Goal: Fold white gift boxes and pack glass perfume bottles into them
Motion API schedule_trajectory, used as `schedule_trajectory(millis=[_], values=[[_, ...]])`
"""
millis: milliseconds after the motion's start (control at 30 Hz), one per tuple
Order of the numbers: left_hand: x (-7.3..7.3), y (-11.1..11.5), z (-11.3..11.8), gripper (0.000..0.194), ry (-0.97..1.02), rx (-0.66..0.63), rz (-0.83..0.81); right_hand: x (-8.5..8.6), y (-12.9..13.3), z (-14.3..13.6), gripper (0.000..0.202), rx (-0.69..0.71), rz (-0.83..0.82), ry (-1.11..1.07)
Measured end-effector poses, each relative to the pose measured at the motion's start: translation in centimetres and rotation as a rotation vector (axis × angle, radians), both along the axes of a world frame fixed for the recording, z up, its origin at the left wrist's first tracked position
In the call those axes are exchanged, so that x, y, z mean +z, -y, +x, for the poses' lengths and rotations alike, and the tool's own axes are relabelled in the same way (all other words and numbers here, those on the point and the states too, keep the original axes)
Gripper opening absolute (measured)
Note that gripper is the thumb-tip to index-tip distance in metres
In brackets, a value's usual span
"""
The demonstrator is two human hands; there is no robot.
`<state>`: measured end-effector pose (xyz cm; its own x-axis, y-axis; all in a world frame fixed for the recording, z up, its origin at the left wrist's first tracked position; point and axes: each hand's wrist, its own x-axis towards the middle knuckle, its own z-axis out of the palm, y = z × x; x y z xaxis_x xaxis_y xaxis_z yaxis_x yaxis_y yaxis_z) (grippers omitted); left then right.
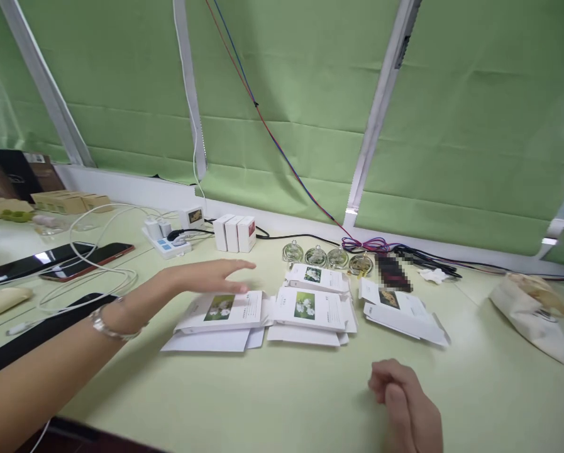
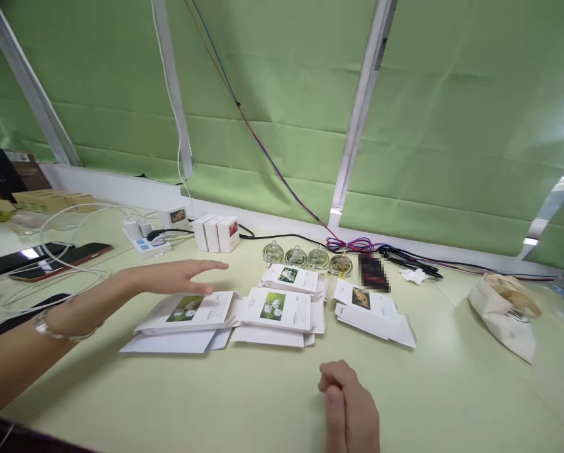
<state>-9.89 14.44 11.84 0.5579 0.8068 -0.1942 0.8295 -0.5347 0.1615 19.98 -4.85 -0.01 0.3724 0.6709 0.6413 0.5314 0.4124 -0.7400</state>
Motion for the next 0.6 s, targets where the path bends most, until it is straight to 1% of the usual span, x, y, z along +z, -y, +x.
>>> schedule_trajectory(millis=[67,133,200,267,333,467,533,600], values=[[-0.3,2.7,-1.0,0.085,0.008,0.029,-0.119,0.2,-0.1,0.2,0.036,0.064,-0.006,0.034],[-1.1,4.4,-1.7,0.097,0.001,0.048,-0.127,0.4,-0.2,0.3,0.035,0.111,-0.027,0.075],[-1.9,5.1,-2.3,0.097,-0.01,0.062,-0.08,0.5,-0.3,0.4,0.034,0.132,-0.044,0.119],[-2.1,5.3,-2.8,0.092,-0.015,0.073,-0.016,0.5,-0.2,0.4,0.034,0.132,-0.043,0.158],[-1.5,5.5,-3.3,0.088,-0.004,0.098,0.041,0.5,-0.3,0.5,0.033,0.124,-0.045,0.183],[0.4,6.5,-4.8,0.076,0.103,0.2,0.189,0.5,-0.6,0.7,0.032,0.133,-0.06,0.232],[0.6,6.9,-5.5,0.076,0.144,0.212,0.26,0.5,-0.8,0.8,0.031,0.155,-0.05,0.278],[0.1,6.9,-5.7,0.085,0.149,0.202,0.274,0.5,-0.9,0.7,0.03,0.171,-0.038,0.325]])
